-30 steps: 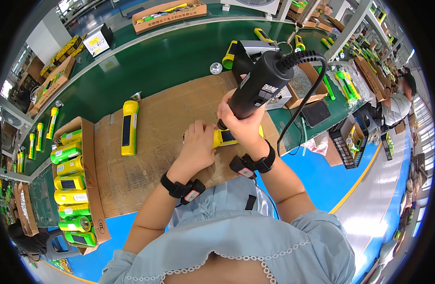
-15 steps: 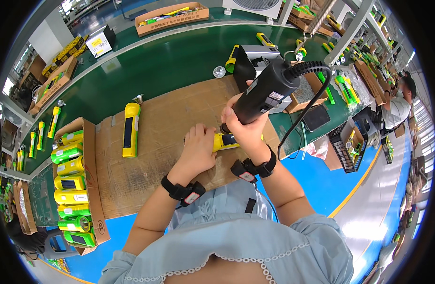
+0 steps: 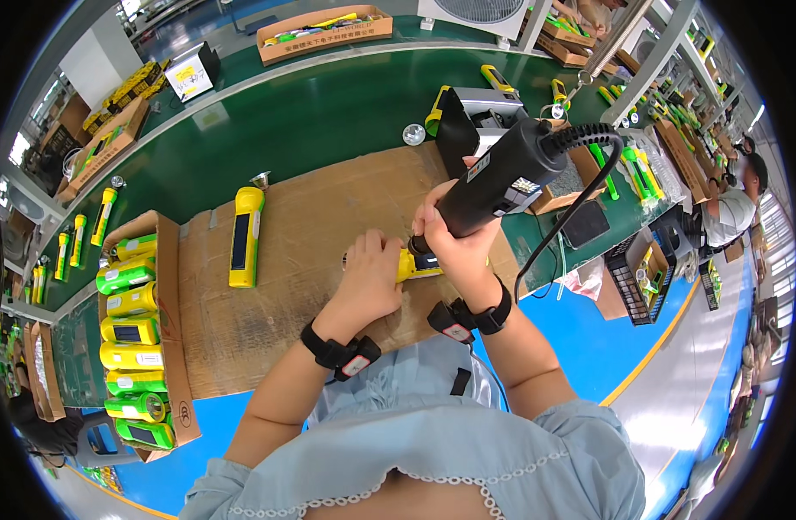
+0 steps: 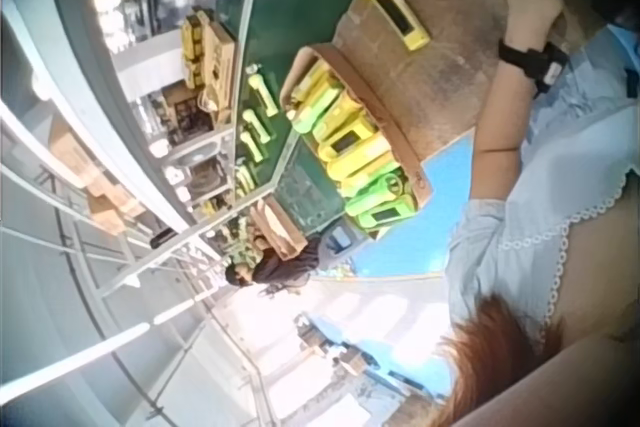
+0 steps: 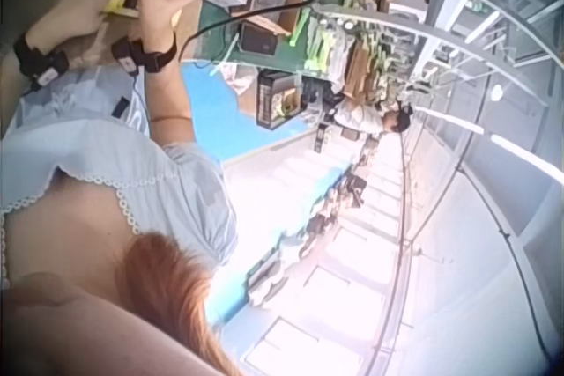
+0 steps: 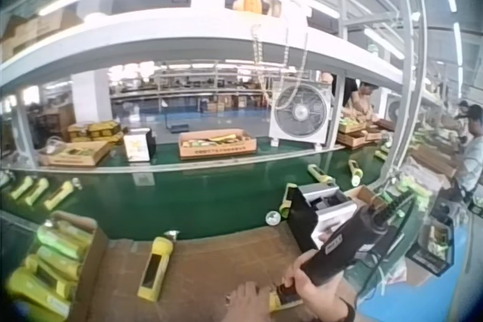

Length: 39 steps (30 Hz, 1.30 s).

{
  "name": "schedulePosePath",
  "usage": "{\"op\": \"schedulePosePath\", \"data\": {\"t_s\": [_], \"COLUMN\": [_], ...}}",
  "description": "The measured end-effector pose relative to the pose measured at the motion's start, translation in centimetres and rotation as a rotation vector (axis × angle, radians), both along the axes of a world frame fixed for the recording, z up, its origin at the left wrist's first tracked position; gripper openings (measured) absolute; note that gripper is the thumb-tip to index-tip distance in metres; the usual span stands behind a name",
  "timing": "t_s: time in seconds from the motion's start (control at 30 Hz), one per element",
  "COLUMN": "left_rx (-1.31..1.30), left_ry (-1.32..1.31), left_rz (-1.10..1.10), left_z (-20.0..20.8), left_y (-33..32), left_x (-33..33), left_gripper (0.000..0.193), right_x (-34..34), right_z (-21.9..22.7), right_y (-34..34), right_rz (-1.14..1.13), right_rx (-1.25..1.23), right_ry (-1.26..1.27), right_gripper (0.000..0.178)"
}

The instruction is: Assembling components of solar-powered flashlights using an electric screwdriver.

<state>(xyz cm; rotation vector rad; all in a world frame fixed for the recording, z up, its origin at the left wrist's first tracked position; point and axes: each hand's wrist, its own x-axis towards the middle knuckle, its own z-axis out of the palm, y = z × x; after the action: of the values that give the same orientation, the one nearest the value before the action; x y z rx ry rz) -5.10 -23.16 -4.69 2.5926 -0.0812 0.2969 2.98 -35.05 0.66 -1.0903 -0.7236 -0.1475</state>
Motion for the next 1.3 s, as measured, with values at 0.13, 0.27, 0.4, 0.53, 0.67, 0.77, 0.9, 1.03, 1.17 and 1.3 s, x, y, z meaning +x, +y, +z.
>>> {"op": "schedulePosePath", "data": {"t_s": [0.13,0.27,0.4,0.53,0.67,0.77,0.9,1.03,1.17,1.3], "left_rx": [-0.009,-0.007,0.023,0.081,0.116,0.123,0.138,0.209,0.278,0.352], "left_ry": [-0.025,-0.034,-0.05,-0.046,-0.079,-0.083,-0.031,0.089,0.185,0.167], "left_rz": [-0.005,-0.006,-0.004,-0.034,-0.085,-0.115,-0.104,0.05,0.368,0.497], "left_z": [-0.1,-0.3,-0.3,-0.8,-0.6,-0.1,0.2,1.0,1.9,1.1], "left_y": [-0.1,0.1,0.2,0.1,0.0,-0.4,0.1,1.0,1.3,3.0], "left_x": [0.3,0.5,-0.1,0.0,-0.1,0.7,1.4,-1.0,-4.2,-0.4], "left_gripper": [0.053,0.051,0.051,0.052,0.054,0.054,0.055,0.052,0.049,0.048], "right_x": [0.2,0.5,0.2,1.1,1.1,1.9,2.7,0.7,2.1,2.2], "right_z": [-0.1,-0.2,0.5,-0.3,-0.1,-0.1,-0.3,0.5,1.0,2.0], "right_y": [0.5,0.8,1.3,1.5,1.7,1.1,1.6,2.2,-1.6,-1.5], "right_rz": [-0.051,-0.042,-0.045,0.035,0.078,0.066,-0.014,0.181,-0.089,-0.208], "right_rx": [-0.019,-0.026,-0.136,-0.199,-0.197,-0.211,-0.269,-0.007,-0.02,0.191], "right_ry": [-0.068,-0.034,0.019,0.019,0.16,0.148,0.07,0.122,-0.153,-0.044], "right_gripper": [0.065,0.059,0.052,0.055,0.056,0.053,0.053,0.055,0.049,0.029]}}
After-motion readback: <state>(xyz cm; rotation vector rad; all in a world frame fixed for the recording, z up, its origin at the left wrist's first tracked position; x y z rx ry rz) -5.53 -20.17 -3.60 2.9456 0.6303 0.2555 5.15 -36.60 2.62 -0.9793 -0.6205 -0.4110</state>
